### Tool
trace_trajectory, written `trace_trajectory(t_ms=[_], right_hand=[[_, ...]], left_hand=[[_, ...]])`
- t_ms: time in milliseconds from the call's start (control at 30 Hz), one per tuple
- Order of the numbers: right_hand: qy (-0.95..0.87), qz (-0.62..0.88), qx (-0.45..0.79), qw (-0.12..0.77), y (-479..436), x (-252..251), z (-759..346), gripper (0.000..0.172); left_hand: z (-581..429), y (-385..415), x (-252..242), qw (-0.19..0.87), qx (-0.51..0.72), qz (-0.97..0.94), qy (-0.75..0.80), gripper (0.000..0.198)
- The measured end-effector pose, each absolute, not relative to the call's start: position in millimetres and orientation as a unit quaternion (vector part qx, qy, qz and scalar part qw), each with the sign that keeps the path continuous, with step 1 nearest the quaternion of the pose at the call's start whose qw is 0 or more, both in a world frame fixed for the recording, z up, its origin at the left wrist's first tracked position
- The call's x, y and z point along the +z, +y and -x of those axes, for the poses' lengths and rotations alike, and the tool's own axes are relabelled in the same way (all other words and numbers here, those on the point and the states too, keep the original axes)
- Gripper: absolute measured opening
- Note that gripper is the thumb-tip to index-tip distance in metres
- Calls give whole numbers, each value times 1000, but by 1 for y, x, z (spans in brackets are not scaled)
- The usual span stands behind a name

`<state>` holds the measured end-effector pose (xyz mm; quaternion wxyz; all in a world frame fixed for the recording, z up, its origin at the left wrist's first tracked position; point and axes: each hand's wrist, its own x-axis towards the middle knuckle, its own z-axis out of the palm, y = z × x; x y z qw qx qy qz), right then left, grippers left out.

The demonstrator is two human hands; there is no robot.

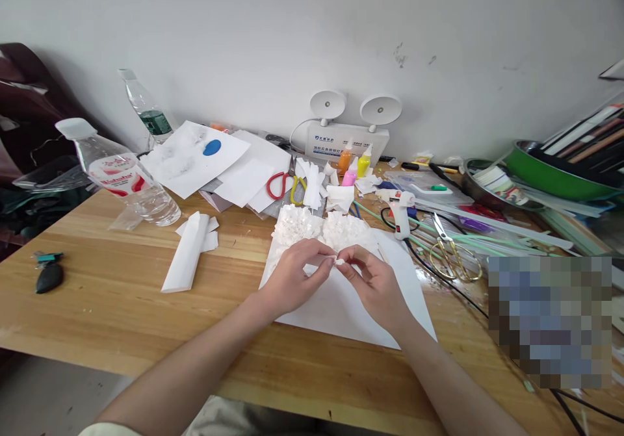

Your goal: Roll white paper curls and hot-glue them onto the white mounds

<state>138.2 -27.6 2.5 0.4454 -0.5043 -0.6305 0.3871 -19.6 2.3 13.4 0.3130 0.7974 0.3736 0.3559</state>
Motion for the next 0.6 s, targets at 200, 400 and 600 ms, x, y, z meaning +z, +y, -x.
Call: trace_trajectory(t_ms=[200,400,600], right_hand=[[-647,504,359,445,-28,2,-138,10],[-621,531,351,458,-29,-2,-137,12],[-553,519,423,496,-26,-1,-137,15]], left_hand=[[19,4,9,281,363,-808,370,13],[19,5,7,268,365,-817,356,14],[18,1,16,391,366,-751,386,15]])
